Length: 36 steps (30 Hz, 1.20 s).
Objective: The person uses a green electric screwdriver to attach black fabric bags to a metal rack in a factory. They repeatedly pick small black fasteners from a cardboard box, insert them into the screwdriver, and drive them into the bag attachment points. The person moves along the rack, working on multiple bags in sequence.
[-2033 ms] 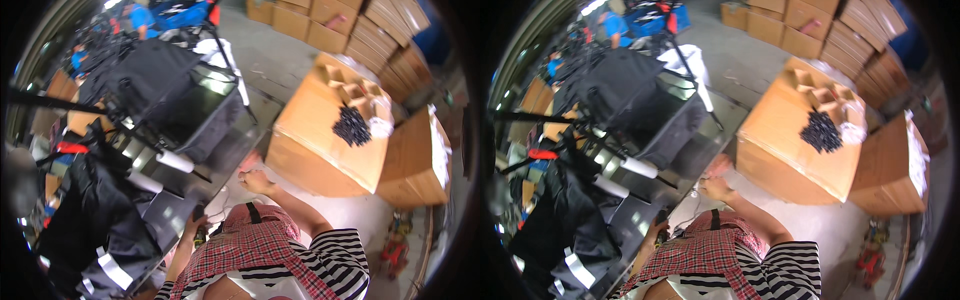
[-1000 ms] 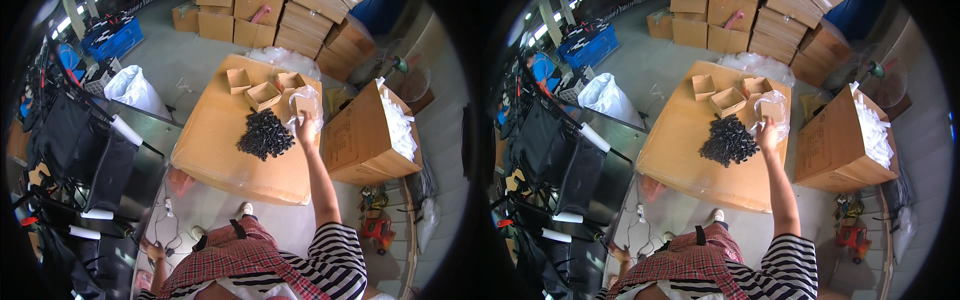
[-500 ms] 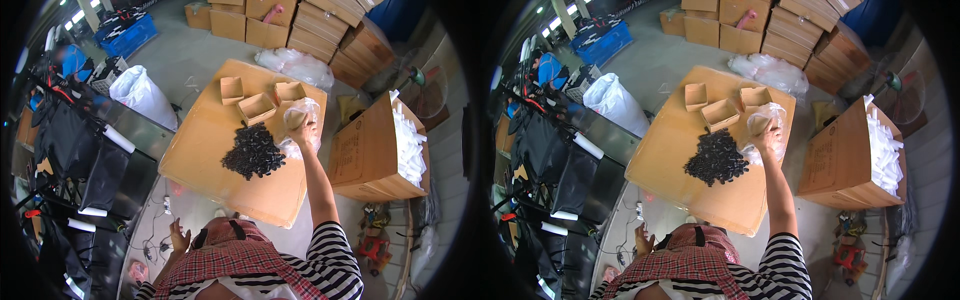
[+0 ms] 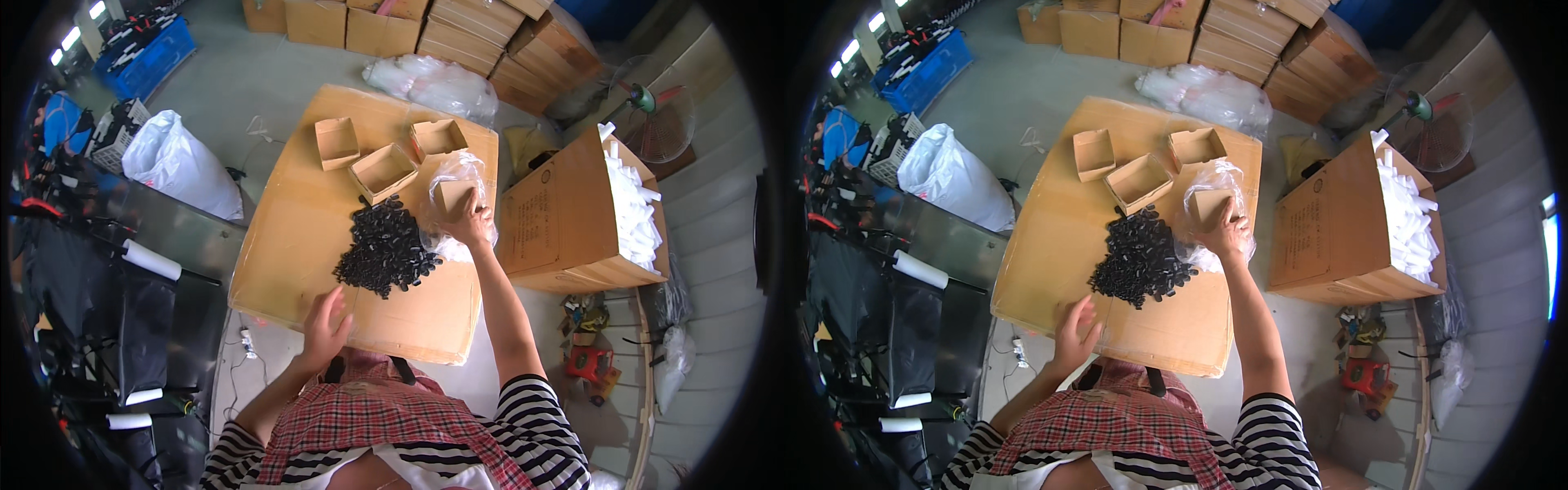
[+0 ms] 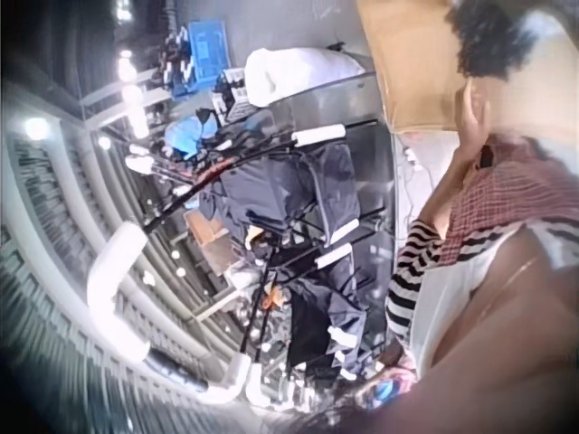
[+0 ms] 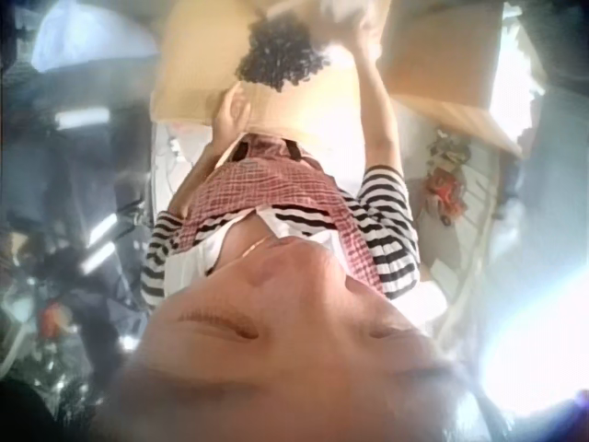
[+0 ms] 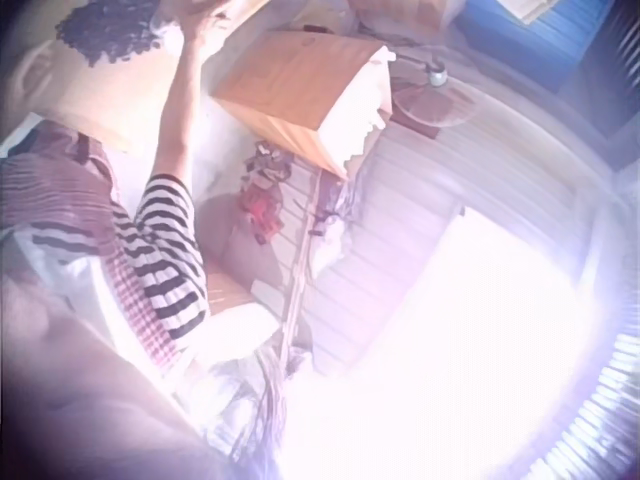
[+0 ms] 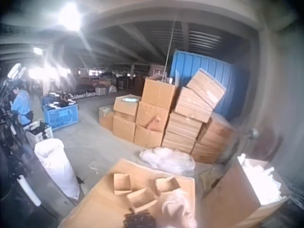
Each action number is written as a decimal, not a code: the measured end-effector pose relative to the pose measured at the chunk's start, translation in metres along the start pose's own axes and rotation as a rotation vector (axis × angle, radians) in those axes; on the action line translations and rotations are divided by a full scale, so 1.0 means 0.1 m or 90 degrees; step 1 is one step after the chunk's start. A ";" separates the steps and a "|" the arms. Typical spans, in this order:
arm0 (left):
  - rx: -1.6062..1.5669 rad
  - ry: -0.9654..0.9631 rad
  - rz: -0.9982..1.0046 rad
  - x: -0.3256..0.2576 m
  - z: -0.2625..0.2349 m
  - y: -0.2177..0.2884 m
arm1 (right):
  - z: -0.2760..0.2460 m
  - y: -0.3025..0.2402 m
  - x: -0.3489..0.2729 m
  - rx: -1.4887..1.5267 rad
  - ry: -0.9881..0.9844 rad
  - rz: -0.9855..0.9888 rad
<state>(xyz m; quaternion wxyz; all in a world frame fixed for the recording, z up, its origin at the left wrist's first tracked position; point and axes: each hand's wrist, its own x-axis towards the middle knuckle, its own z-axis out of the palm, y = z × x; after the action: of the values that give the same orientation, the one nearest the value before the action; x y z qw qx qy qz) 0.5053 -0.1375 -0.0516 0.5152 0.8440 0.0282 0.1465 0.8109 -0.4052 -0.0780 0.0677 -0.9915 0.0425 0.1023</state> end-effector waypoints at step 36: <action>-0.477 -0.226 -0.373 2.63 1.53 0.19 | -0.28 0.82 0.25 0.739 -0.260 -0.262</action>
<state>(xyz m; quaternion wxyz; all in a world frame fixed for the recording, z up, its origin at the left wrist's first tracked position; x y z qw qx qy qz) 0.7967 -0.2256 -0.0427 0.7988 0.5700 0.1210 -0.1498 0.8323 -0.4920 -0.0662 0.6174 -0.7423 -0.1138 0.2342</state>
